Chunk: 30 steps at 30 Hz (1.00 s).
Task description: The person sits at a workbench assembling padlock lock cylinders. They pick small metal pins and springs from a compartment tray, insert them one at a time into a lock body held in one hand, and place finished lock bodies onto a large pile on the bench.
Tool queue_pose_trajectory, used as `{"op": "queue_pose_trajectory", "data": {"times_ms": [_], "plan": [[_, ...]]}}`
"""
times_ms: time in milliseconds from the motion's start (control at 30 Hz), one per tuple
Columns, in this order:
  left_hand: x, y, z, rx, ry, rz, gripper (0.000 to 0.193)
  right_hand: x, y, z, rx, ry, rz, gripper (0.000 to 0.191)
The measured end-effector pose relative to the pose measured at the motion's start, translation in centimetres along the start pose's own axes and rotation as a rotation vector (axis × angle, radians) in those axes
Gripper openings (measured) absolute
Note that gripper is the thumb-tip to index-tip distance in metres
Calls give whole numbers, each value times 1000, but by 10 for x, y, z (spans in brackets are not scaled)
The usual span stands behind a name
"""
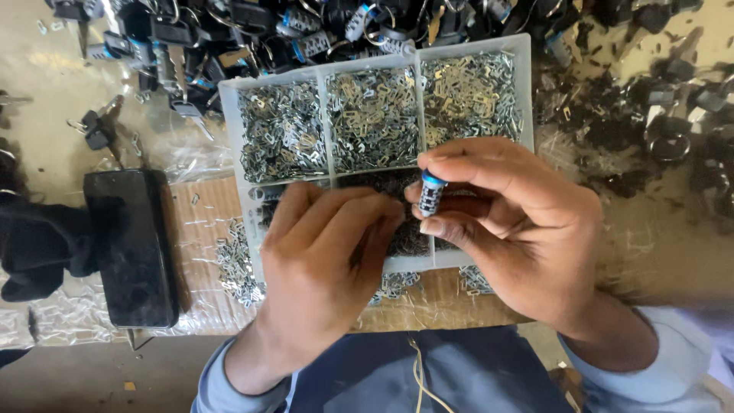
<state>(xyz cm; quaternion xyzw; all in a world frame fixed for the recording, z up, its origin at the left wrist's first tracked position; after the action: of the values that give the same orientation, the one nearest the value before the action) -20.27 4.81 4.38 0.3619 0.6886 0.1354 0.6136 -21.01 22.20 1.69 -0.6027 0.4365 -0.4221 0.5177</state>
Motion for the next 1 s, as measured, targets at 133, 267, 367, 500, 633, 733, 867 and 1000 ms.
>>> {"op": "queue_pose_trajectory", "data": {"times_ms": [133,267,367,500,633,733,867,1000], "plan": [[-8,3,-1,-15,93,48,20,1,-2,0,-17,2,32,31],[4,14,-3,122,-10,-175,30,-1,-2,0,40,46,144,29],[1,9,1,78,45,-16,26,-1,-3,0,-2,31,166,29],[-3,-2,11,-56,99,247,22,0,-2,2,-26,-15,53,28],[1,-5,19,-122,172,442,18,2,0,7,-15,-22,-36,28],[1,-7,21,-139,184,397,18,3,1,8,-16,-26,-98,27],[-3,-6,16,-107,155,282,21,3,3,6,-28,-4,-109,24],[-5,-2,9,-62,167,76,21,2,2,7,13,5,-130,25]]}}
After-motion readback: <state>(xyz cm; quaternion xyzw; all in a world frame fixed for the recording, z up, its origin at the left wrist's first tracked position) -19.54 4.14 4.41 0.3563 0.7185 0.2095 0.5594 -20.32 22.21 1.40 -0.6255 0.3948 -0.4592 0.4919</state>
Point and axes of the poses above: each hand's wrist, its own z-axis away from the middle knuckle, its own x-axis out of the palm, y = z × x, the point moved 6 cm from there along -z, towards the middle knuckle, and after that the axes turned 4 degrees about -z, right-handed, at the moved point
